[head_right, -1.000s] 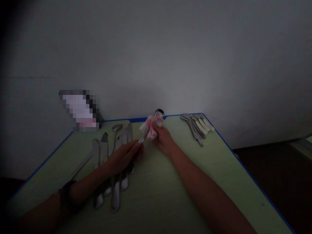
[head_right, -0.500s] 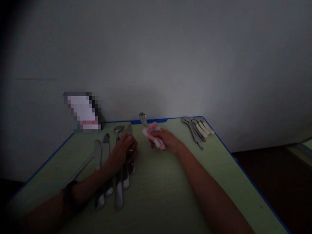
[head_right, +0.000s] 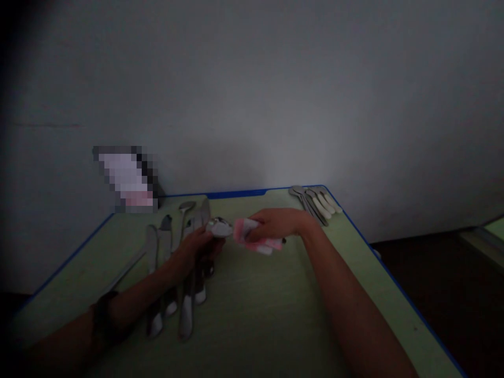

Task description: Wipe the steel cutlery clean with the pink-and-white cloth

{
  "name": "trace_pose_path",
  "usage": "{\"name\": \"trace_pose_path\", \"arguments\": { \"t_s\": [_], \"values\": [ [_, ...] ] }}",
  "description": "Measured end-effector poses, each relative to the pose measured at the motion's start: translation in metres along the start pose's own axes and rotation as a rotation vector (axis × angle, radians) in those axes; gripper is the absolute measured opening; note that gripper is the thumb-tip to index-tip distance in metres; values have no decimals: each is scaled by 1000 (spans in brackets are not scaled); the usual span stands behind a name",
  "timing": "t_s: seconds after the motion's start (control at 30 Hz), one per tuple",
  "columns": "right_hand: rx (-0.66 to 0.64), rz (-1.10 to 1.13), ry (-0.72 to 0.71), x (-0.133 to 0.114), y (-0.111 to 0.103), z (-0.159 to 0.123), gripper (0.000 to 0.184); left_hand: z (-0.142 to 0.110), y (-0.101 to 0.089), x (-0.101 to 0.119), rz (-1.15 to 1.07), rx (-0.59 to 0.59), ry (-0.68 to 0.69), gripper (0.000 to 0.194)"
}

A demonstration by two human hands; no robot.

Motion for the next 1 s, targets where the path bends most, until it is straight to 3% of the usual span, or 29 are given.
{"name": "trace_pose_path", "arguments": {
  "t_s": [0.23, 0.47, 0.67, 0.83, 0.93, 1.0],
  "values": [
    [-34, -175, -3, -11, 2, -1, 19, -1, -5, 11, 336, 59, -3, 37],
    [90, -96, -24, 1, -15, -7, 20, -2, -11, 9, 143, 214, -15, 33],
    [205, -103, -25, 15, -27, -9, 23, -3, -10, 15, 65, 174, 46, 46],
    [176, -282, 66, 2, -16, -9, 21, -6, -3, 20, 408, 91, 90, 39],
    [323, -449, 93, -21, -8, -8, 23, -5, -2, 22, 668, 134, 119, 31],
    [396, -485, 71, -35, -3, -7, 23, -5, -3, 20, 730, 148, 109, 29]
  ]
}}
Point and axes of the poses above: each hand's wrist, its own z-axis towards the middle knuckle, its own y-axis out of the palm, x = y × z, the point moved 7 cm from there along z, towards the middle knuckle, and after that the axes turned 2 degrees about y, right-handed, at the moved point
